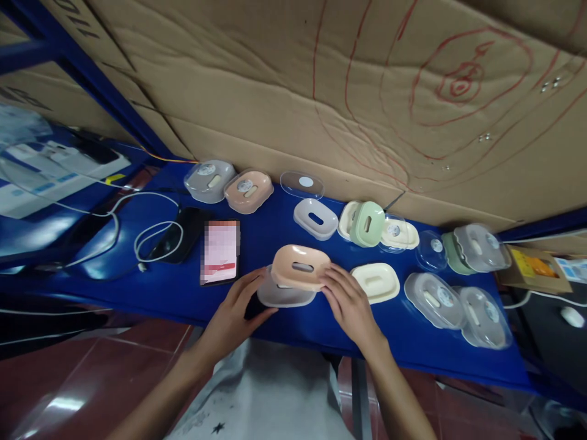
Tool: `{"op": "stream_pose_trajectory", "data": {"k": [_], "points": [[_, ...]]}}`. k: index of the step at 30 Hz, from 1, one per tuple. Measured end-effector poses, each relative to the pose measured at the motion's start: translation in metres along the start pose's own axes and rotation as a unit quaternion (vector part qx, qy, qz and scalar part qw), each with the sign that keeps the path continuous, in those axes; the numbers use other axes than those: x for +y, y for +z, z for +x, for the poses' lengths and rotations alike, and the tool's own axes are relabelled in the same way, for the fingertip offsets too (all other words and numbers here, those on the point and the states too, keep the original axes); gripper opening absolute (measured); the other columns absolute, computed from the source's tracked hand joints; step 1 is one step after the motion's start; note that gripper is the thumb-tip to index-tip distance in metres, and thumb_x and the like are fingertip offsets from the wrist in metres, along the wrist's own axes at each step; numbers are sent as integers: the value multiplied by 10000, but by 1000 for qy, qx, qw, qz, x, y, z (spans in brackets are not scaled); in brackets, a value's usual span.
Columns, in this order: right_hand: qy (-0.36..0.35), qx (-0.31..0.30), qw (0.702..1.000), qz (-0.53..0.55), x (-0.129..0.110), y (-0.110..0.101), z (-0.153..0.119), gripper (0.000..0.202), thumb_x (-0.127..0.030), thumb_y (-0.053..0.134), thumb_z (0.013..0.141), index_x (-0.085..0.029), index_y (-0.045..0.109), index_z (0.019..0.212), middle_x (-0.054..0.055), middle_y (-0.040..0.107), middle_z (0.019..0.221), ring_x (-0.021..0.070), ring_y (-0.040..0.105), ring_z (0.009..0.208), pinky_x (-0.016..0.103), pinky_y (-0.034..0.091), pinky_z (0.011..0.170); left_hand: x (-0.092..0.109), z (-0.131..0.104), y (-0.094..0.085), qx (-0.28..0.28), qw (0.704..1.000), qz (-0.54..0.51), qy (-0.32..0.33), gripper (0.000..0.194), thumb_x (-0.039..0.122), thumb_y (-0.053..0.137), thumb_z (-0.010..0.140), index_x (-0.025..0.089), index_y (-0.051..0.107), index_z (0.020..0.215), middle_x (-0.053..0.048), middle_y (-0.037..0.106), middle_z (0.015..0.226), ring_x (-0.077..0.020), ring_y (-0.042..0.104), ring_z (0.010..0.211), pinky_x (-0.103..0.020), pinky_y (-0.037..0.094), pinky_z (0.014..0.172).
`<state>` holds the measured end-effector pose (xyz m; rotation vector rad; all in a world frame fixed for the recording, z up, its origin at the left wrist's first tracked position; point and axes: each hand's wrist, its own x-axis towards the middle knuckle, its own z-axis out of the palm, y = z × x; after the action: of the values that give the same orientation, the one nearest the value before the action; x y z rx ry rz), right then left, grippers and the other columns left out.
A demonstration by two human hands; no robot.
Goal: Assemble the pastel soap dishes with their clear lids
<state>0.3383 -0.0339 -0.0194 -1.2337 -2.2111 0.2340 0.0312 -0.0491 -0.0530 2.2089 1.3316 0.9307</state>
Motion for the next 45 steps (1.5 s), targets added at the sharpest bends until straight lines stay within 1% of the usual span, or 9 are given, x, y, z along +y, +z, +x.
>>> {"op": "stream_pose_trajectory", "data": {"k": [6,11,17,23,27,32,36,39,45], "points": [[14,-7,997,-72,23,-23,-8,294,-217,606,1066,-246,688,1347,89,738,1339,287,643,1351,538,558,1127,-2,-7,-16,-36,997,24,60,264,287,680,1037,253,636,1295,-149,517,1575,-361,607,1399,-586,632,1076],[-35,7,994,-100,33,-44,61,317,-271,601,1078,-245,676,1386,89,730,1376,277,669,1306,489,546,1122,-1,-14,-20,-44,997,7,63,241,275,671,1033,269,654,1273,-146,548,1545,-375,624,1382,-604,650,1048],[-9,72,981,-181,62,7,196,515,-439,461,1129,-10,633,1356,197,743,1292,256,686,1242,435,489,1101,4,-19,-15,-19,999,6,49,286,245,715,1007,266,636,1281,-154,535,1568,-374,618,1392,-615,636,1055],[5,87,975,-207,75,46,242,669,-519,282,1130,20,654,992,199,756,1067,210,694,1170,389,461,1071,6,-34,-13,-6,1000,5,25,294,228,725,998,267,632,1274,-153,518,1587,-364,605,1408,-599,629,1065],[-20,71,975,-211,55,26,217,500,-342,305,1172,-47,667,992,157,727,1039,190,701,1058,352,503,1020,5,-27,-7,18,1000,-17,-5,439,232,724,996,279,557,1399,-146,519,1590,-340,592,1431,-596,592,1117],[-113,22,975,-192,9,7,114,180,-168,530,1085,-177,705,1125,109,742,1164,238,687,1155,368,554,1024,0,-14,-2,30,996,-62,-62,896,199,764,961,331,234,1670,-169,510,1609,-340,551,1484,-575,565,1153],[-147,9,980,-132,-11,14,42,411,-91,557,1038,-270,677,1388,87,750,1192,247,674,1246,419,571,1072,-2,-6,-1,40,995,-68,-59,1025,208,805,934,357,140,1700,-209,337,1716,-387,505,1518,-567,603,1100],[-124,-26,988,-85,-15,18,24,535,-123,572,1050,-300,570,1556,98,733,1250,251,671,1287,427,593,1090,-3,-2,-3,7,997,-56,-43,983,236,781,959,355,154,1706,-200,281,1748,-396,482,1533,-580,602,1099],[-145,-98,983,-46,-15,16,12,524,-151,604,1049,-300,580,1551,81,662,1479,268,550,1477,509,511,1234,-4,1,-6,-35,998,-34,-34,885,269,750,986,357,234,1700,-151,359,1725,-362,483,1535,-585,555,1159]]}}
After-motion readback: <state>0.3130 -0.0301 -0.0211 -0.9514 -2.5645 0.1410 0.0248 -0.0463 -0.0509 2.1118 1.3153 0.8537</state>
